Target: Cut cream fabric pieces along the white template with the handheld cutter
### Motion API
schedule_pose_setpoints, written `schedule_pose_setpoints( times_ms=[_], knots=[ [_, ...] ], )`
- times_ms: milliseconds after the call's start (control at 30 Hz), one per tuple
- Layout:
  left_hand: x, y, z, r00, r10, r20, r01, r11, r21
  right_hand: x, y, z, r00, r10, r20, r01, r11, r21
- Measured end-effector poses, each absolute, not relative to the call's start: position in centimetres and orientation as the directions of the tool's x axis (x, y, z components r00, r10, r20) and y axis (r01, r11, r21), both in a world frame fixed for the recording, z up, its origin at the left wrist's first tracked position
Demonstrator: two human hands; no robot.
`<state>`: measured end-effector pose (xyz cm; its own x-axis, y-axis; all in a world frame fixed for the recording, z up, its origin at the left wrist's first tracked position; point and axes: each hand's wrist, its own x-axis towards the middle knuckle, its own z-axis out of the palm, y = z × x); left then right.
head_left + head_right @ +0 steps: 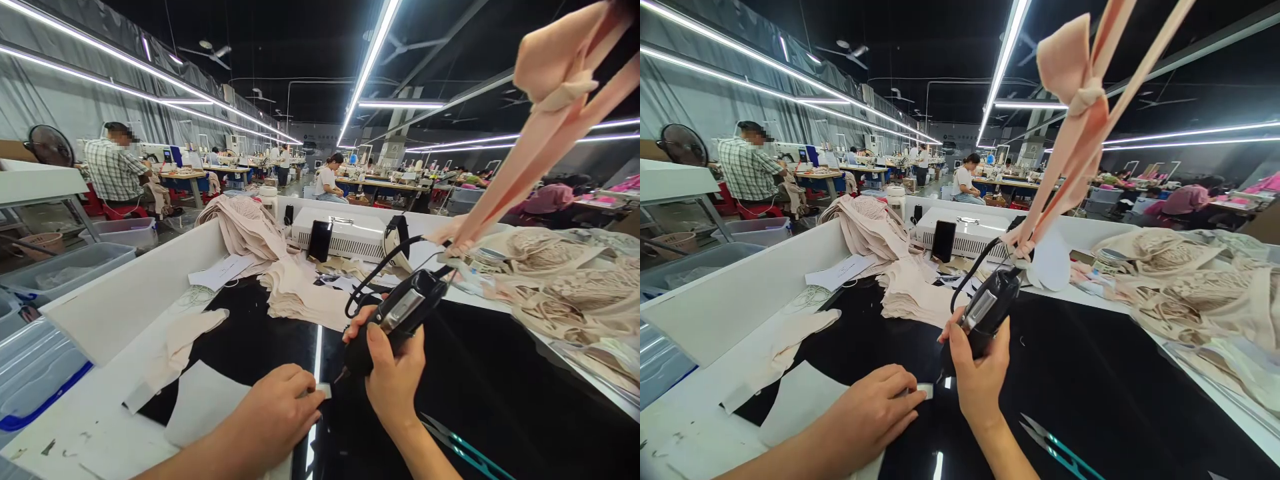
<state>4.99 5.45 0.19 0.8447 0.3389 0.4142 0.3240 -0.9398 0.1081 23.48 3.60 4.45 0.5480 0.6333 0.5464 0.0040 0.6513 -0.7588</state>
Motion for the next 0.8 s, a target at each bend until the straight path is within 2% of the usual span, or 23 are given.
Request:
schedule_pose_setpoints(
  times_ms=[400, 800],
  knots=[
    [5.33, 5.46, 0.16, 0.831, 0.298, 0.47, 0.283, -0.953, 0.104, 23.09, 3.72, 4.44, 0.507, 0.641, 0.576, -0.036, 0.683, -0.729],
    [5.17, 5.48, -0.2, 0.815, 0.307, 0.491, 0.268, -0.952, 0.15, 23.04, 3.42, 4.24, 0.509, 0.627, 0.59, 0.01, 0.681, -0.732]
  ],
)
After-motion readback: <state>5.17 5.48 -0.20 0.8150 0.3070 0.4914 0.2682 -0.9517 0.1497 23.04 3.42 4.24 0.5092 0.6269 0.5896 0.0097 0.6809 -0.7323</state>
